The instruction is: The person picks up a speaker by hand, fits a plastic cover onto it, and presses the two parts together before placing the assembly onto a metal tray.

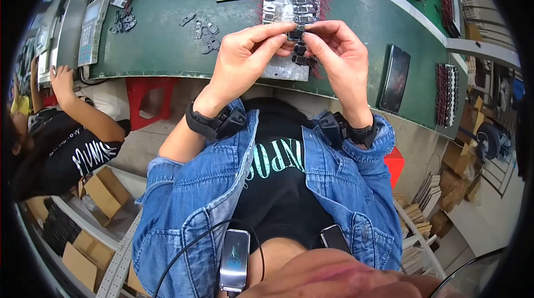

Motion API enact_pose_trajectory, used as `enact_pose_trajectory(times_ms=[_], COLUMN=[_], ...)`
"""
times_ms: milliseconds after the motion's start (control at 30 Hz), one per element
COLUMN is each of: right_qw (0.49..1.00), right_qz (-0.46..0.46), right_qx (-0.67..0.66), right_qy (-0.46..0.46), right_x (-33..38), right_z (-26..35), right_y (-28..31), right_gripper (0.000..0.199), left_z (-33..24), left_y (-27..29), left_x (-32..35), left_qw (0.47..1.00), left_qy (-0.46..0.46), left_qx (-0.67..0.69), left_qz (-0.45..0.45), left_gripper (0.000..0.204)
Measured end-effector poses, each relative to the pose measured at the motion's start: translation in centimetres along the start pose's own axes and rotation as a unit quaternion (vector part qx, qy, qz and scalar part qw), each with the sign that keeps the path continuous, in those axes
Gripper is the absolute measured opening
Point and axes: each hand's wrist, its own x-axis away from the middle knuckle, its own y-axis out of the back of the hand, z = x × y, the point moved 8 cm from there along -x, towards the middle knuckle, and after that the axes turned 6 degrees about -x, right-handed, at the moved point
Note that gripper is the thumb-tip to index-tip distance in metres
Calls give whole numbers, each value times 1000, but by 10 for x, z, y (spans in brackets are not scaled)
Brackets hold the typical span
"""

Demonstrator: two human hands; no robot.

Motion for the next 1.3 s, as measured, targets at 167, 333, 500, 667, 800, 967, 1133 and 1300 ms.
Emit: enact_pose_trajectory(times_ms=[167,333,500,667,800,967,1133,1300], right_qw=[1000,1000,999,998,987,986,997,994], right_qz=[6,13,9,38,60,24,-38,-32], right_qx=[-11,-5,32,-3,-94,-139,-67,-106], right_qy=[-2,-28,12,-48,-113,-92,-4,-14], right_x=[3,6,1,0,4,8,13,19], right_z=[0,0,2,-6,-13,-15,4,0], right_y=[0,-3,-2,1,-5,-7,-4,-5], right_gripper=[15,14,14,13,13,14,15,16], left_z=[0,-1,-11,-13,-12,-8,-6,-18], left_y=[-3,-1,1,1,0,0,5,0], left_x=[0,3,2,3,6,7,6,10], left_qw=[1000,998,992,992,994,995,989,978], left_qy=[-18,-49,-89,-81,-56,-41,-60,-101], left_qx=[-8,-43,-85,-93,-89,-79,-86,-118], left_qz=[0,-11,-15,-28,-28,-52,-103,-137], left_gripper=[25,25,25,23,21,20,20,20])
